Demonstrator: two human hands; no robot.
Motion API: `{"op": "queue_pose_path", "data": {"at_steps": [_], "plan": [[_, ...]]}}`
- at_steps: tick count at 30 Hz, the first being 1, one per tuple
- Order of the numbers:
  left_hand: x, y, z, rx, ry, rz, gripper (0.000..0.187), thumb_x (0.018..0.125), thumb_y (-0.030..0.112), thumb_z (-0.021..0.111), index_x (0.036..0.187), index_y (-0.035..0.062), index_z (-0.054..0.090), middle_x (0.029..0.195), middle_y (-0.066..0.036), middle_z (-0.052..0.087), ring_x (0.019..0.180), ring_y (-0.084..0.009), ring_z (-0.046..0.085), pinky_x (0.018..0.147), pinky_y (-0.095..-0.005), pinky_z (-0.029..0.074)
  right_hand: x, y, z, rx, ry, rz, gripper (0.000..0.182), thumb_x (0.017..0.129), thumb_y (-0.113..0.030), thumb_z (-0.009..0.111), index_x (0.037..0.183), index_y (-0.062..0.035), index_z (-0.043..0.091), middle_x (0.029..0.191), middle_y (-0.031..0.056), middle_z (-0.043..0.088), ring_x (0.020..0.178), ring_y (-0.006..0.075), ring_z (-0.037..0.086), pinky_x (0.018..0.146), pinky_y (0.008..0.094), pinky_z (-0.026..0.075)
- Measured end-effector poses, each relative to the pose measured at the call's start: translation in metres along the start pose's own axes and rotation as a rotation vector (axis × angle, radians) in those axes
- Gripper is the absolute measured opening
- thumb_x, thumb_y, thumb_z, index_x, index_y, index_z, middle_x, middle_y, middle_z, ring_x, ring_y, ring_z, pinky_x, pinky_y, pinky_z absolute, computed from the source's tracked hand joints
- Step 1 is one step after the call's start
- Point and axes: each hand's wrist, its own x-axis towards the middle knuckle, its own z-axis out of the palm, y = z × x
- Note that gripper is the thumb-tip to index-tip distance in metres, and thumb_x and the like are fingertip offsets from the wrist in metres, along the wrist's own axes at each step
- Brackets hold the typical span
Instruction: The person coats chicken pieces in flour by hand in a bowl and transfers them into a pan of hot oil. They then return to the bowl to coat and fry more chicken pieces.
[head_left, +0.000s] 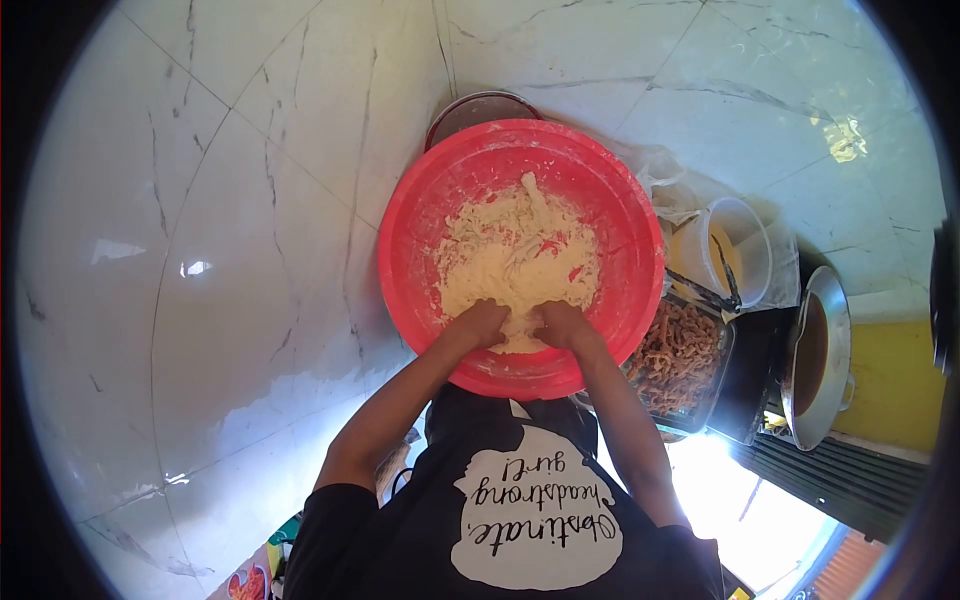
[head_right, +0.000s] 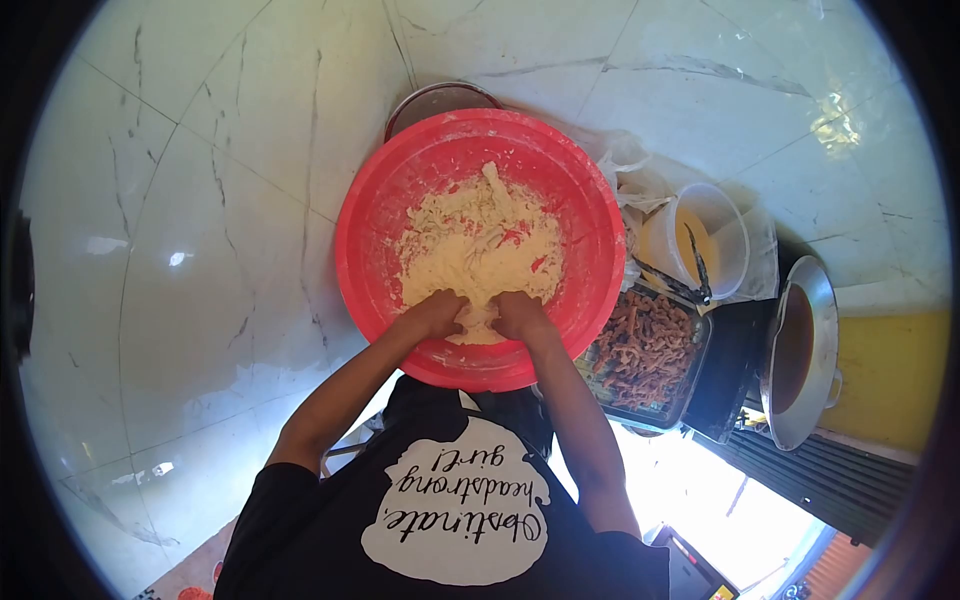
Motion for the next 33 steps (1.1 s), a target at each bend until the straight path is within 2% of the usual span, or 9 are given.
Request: {"op": "queue_pose_path", "data": {"at_steps": [6, 11, 14, 17, 24, 26, 27, 29, 33], "plan": [[0.006, 0.003, 0.009, -0.004, -0.235, -0.047, 0.044, 0.064, 0.023, 0.075, 0.097, 0.0002, 0.058, 0.096, -0.021, 0.060, 0.092, -0.0342, 0.059, 0.079, -0.0402, 0.047, -0.001, -0.005, 0.002, -0.014, -0.137, -0.018, 0.056, 0.058, -0.024, 0.078, 0.107, -0.0071, 0.060, 0.104, 0.0143, 0.061, 0.099, 0.0282, 0.058, 0.084, 0.0336, 0.047], [-0.001, 0.008, -0.004, -0.078, 0.010, -0.231, 0.040, 0.062, 0.022, 0.075, 0.092, 0.0011, 0.061, 0.095, -0.020, 0.061, 0.090, -0.0336, 0.060, 0.078, -0.0396, 0.048, 0.007, 0.003, 0.007, 0.109, -0.159, -0.018, 0.055, 0.059, -0.024, 0.077, 0.108, -0.0080, 0.060, 0.104, 0.0149, 0.061, 0.099, 0.0286, 0.058, 0.084, 0.0351, 0.047], [-0.003, 0.007, -0.009, 0.049, -0.065, -0.034, 0.040, 0.062, 0.025, 0.075, 0.093, 0.0026, 0.062, 0.094, -0.019, 0.062, 0.089, -0.0335, 0.060, 0.078, -0.0399, 0.048, 0.004, -0.002, 0.009, 0.052, -0.070, -0.037, 0.052, 0.059, -0.024, 0.077, 0.106, -0.0068, 0.061, 0.102, 0.0154, 0.062, 0.097, 0.0290, 0.059, 0.084, 0.0352, 0.047], [0.002, 0.007, 0.002, 0.004, -0.208, 0.045, 0.041, 0.062, 0.027, 0.075, 0.093, 0.0039, 0.063, 0.093, -0.019, 0.063, 0.089, -0.0331, 0.060, 0.078, -0.0400, 0.047, 0.005, -0.012, 0.004, -0.011, -0.190, -0.055, 0.050, 0.059, -0.024, 0.076, 0.103, -0.0054, 0.062, 0.098, 0.0160, 0.063, 0.095, 0.0295, 0.059, 0.083, 0.0350, 0.047], [0.006, 0.001, 0.000, -0.113, -0.278, -0.070, 0.045, 0.061, 0.029, 0.076, 0.095, 0.0024, 0.063, 0.093, -0.019, 0.063, 0.089, -0.0328, 0.060, 0.078, -0.0396, 0.047, 0.010, 0.003, 0.006, 0.138, -0.058, -0.118, 0.031, 0.065, -0.017, 0.072, 0.091, -0.0016, 0.065, 0.090, 0.0169, 0.064, 0.088, 0.0291, 0.061, 0.077, 0.0358, 0.048], [-0.002, 0.005, -0.002, 0.107, 0.081, 0.033, 0.044, 0.063, 0.029, 0.075, 0.095, 0.0014, 0.062, 0.093, -0.019, 0.063, 0.089, -0.0327, 0.061, 0.077, -0.0397, 0.047, 0.009, 0.001, 0.003, 0.156, 0.029, -0.115, 0.030, 0.065, -0.016, 0.071, 0.091, -0.0021, 0.065, 0.090, 0.0171, 0.064, 0.088, 0.0293, 0.061, 0.077, 0.0359, 0.048], [-0.001, 0.004, -0.001, 0.106, 0.081, 0.032, 0.044, 0.063, 0.029, 0.075, 0.095, 0.0014, 0.062, 0.093, -0.019, 0.063, 0.089, -0.0327, 0.061, 0.077, -0.0397, 0.047, 0.008, -0.002, 0.001, 0.118, 0.063, -0.119, 0.036, 0.065, -0.018, 0.071, 0.097, -0.0043, 0.064, 0.094, 0.0173, 0.063, 0.091, 0.0300, 0.060, 0.080, 0.0361, 0.048], [0.003, 0.004, 0.001, 0.092, -0.097, 0.018, 0.041, 0.065, 0.027, 0.072, 0.096, 0.0021, 0.062, 0.094, -0.019, 0.063, 0.090, -0.0313, 0.061, 0.076, -0.0397, 0.048, 0.004, -0.007, -0.001, 0.079, 0.101, -0.122, 0.042, 0.065, -0.021, 0.070, 0.103, -0.0064, 0.062, 0.098, 0.0176, 0.062, 0.095, 0.0306, 0.059, 0.082, 0.0363, 0.047], [0.011, 0.003, 0.010, 0.158, -0.282, 0.017, 0.039, 0.066, 0.023, 0.069, 0.098, 0.0032, 0.061, 0.096, -0.018, 0.062, 0.092, -0.0295, 0.060, 0.076, -0.0397, 0.048, -0.002, -0.016, 0.003, 0.030, -0.129, -0.079, 0.045, 0.063, -0.019, 0.072, 0.104, -0.0059, 0.062, 0.098, 0.0164, 0.063, 0.095, 0.0297, 0.060, 0.082, 0.0357, 0.047]]}}
